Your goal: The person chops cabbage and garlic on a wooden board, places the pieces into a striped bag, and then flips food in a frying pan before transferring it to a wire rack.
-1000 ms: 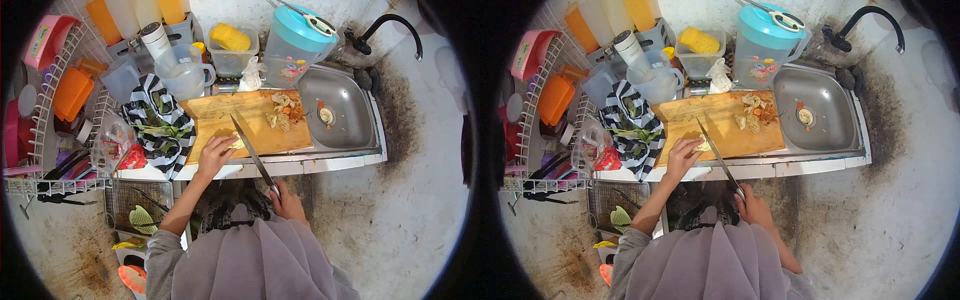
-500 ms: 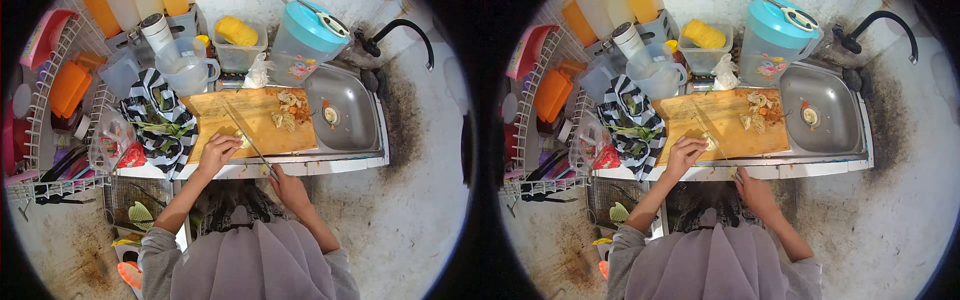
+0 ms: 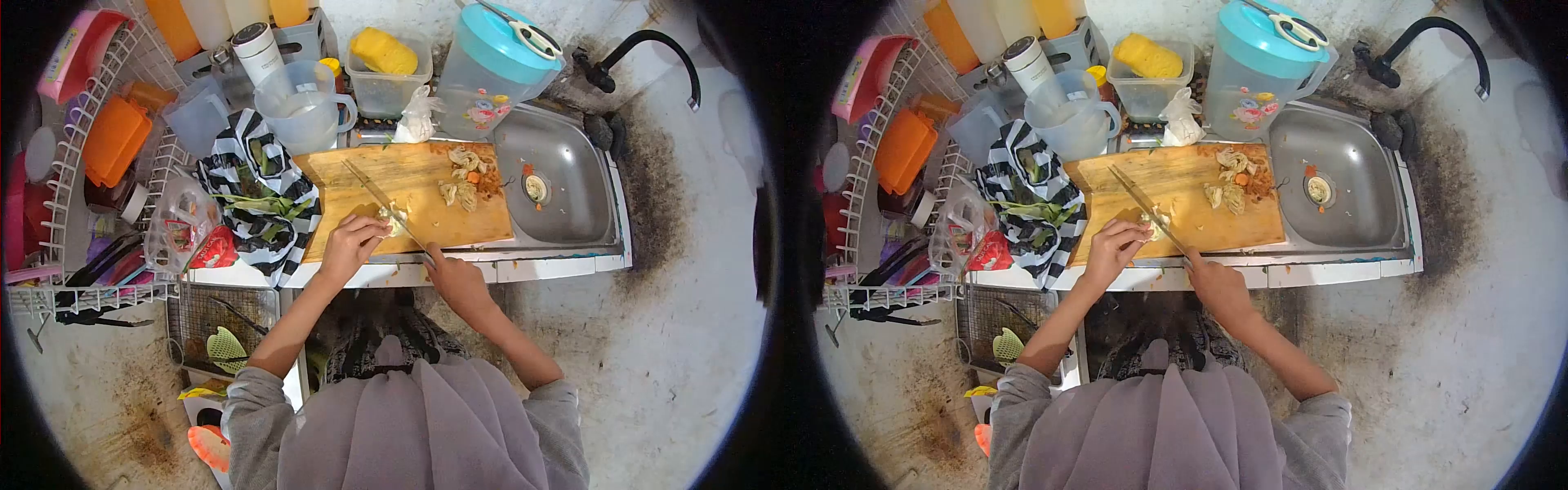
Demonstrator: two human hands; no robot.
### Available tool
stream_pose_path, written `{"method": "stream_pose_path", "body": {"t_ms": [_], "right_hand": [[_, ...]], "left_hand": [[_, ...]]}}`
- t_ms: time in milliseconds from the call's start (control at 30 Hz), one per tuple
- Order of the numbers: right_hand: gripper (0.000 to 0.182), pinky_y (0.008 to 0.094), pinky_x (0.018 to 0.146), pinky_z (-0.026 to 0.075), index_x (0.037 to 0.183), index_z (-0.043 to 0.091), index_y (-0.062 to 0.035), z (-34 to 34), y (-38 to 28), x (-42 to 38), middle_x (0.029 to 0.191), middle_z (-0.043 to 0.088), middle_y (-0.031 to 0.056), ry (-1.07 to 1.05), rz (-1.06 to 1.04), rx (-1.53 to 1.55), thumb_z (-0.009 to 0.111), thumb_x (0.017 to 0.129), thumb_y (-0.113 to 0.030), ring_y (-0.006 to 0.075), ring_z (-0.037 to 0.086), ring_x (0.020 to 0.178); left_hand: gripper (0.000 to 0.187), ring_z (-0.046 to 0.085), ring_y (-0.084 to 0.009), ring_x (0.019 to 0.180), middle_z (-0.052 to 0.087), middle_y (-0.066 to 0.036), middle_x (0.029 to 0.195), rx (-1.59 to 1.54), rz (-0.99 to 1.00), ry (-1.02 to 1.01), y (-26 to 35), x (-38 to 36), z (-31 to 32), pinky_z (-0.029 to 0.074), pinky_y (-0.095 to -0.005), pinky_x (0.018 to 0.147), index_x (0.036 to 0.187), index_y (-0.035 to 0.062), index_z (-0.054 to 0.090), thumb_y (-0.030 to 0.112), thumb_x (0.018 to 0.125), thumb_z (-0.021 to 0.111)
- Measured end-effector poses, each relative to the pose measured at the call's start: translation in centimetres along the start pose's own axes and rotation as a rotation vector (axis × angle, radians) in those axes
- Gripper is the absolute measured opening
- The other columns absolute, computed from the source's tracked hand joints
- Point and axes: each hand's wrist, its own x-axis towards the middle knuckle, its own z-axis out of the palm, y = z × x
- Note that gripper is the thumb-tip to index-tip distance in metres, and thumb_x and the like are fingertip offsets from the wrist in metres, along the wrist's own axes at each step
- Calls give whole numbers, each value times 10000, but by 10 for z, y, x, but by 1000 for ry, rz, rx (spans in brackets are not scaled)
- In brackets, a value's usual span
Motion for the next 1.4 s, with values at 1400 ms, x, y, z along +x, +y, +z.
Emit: {"method": "stream_pose_path", "body": {"t_ms": [1400], "right_hand": [[349, 482, 577, 467, 1135, 399, -10, 14, 16, 9, 680, 596, 235, 154, -22, 403, 481, 921, -274, 409, 609, 679]], "left_hand": [[182, 609, -268, 888, 640, -85, 926, 119, -17, 73, 13, 5, 4, 494, -341, 746, 811, 12, 609, 108, 719, 733]]}}
